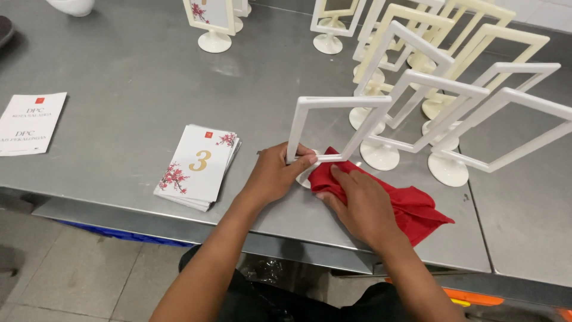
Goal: Cleaning plastic table number stands with a cloth and inserting numbered cards into the frames.
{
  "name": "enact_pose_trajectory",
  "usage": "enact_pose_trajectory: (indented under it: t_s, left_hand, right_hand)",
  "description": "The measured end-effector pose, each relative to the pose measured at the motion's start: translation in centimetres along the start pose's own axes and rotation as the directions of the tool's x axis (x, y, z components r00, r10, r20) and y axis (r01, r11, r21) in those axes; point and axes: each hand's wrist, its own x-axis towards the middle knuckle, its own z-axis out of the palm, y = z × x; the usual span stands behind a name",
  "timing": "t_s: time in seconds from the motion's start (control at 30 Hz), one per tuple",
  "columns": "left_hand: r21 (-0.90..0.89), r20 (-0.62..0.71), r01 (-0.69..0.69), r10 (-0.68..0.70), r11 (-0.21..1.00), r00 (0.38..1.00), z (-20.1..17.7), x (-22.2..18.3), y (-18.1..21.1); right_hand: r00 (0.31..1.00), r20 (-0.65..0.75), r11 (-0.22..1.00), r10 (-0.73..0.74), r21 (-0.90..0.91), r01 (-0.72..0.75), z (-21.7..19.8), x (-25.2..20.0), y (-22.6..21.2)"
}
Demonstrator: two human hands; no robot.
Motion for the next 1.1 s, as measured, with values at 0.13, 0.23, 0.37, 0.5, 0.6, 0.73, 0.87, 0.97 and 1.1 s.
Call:
enact_pose_trajectory:
  t_s: [0.13, 0.23, 0.37, 0.5, 0.6, 0.73, 0.87, 0.97, 1.1]
  left_hand:
    - [-0.017, 0.036, 0.026, -0.025, 1.000, 0.999, -0.2, -0.2, 0.3]
    - [-0.033, 0.023, 0.026, -0.025, 0.999, 0.999, -0.1, -0.3, 0.6]
    - [0.063, -0.001, 0.111, -0.111, 0.992, 0.994, 0.0, -0.3, 1.4]
    - [0.031, 0.043, 0.095, -0.096, 0.995, 0.994, -0.4, -0.3, 1.3]
    - [0.031, 0.065, 0.034, -0.036, 0.999, 0.997, -0.6, -0.3, 1.0]
    - [0.033, 0.079, 0.064, -0.067, 0.997, 0.995, -0.4, -0.3, 1.2]
    - [0.089, 0.058, -0.042, 0.037, 0.995, 0.998, 0.0, 0.0, 0.4]
    - [0.087, 0.043, 0.012, -0.016, 0.996, 0.999, -0.2, -0.1, 1.0]
    - [0.012, 0.049, 0.043, -0.043, 0.999, 0.998, -0.3, -0.5, 1.2]
  right_hand:
    - [0.984, -0.021, 0.983, -0.180, 0.021, 0.180, 1.8, -1.0, 1.3]
    - [0.954, -0.073, 0.956, -0.291, 0.012, 0.292, 2.9, -1.2, -0.8]
    - [0.950, -0.075, 0.950, -0.302, 0.059, 0.307, 3.3, 1.3, -4.0]
    - [0.964, -0.113, 0.968, -0.240, 0.046, 0.247, 3.0, 1.7, -4.0]
    - [0.984, -0.006, 0.984, -0.178, 0.025, 0.178, 2.0, 0.3, -1.2]
    - [0.976, 0.086, 0.979, -0.199, -0.016, 0.201, 1.4, -1.2, 2.8]
    - [0.923, 0.080, 0.925, -0.376, -0.031, 0.379, 1.6, 0.1, 0.8]
    - [0.899, -0.094, 0.903, -0.427, 0.014, 0.430, 1.5, 2.0, -2.6]
    - [0.933, -0.090, 0.937, -0.350, -0.021, 0.349, 2.1, 2.3, -2.3]
